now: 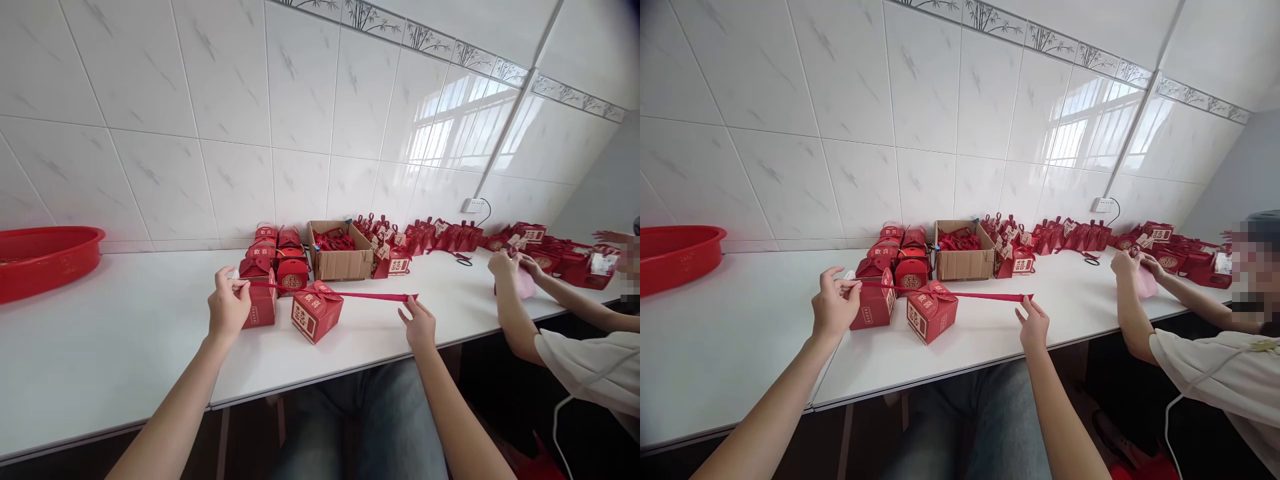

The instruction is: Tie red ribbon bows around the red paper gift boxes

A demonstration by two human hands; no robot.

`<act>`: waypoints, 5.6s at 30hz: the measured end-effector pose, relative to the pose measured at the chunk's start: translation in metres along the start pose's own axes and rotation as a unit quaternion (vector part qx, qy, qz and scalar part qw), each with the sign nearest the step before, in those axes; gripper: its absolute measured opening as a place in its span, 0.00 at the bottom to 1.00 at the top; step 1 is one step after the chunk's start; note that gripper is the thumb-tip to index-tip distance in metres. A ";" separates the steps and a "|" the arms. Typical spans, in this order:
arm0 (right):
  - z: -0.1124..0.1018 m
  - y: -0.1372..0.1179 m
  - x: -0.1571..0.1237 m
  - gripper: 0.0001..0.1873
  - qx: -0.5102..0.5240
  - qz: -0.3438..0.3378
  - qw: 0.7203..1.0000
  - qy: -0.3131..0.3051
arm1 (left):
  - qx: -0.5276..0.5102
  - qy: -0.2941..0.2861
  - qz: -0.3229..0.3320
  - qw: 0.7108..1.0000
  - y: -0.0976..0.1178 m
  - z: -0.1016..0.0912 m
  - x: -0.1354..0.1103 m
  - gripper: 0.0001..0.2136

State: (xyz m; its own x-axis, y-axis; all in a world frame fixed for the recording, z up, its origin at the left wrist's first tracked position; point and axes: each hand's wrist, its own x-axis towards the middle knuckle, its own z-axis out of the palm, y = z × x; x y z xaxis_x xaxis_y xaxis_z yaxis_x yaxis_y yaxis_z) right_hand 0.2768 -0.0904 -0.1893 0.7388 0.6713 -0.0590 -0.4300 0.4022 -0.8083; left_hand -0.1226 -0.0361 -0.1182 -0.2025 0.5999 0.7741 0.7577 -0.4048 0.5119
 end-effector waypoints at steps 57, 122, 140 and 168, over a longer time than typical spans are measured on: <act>0.069 0.011 -0.103 0.19 -0.446 -0.360 0.732 -0.370 | -0.190 -0.431 -0.026 0.881 0.094 0.027 -0.027 0.11; 0.051 -0.021 -0.068 0.19 -0.250 0.169 0.805 -0.511 | -0.037 -0.249 0.070 0.965 0.063 -0.018 0.020 0.11; 0.043 -0.007 -0.058 0.21 -0.204 0.132 0.869 -0.432 | 0.208 -0.064 0.270 0.938 0.025 0.010 -0.029 0.19; 0.045 -0.050 -0.064 0.16 -0.304 0.148 0.771 -0.540 | 0.092 -0.149 0.277 0.945 0.107 0.026 0.005 0.07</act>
State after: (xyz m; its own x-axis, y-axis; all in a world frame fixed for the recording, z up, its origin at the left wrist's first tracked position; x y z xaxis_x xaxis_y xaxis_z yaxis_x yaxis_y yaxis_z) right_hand 0.2273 -0.1254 -0.1188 -0.3492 0.9364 -0.0361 0.0680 -0.0131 -0.9976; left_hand -0.0265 -0.0581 -0.0696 0.4192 0.5101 0.7511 0.7973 -0.6026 -0.0357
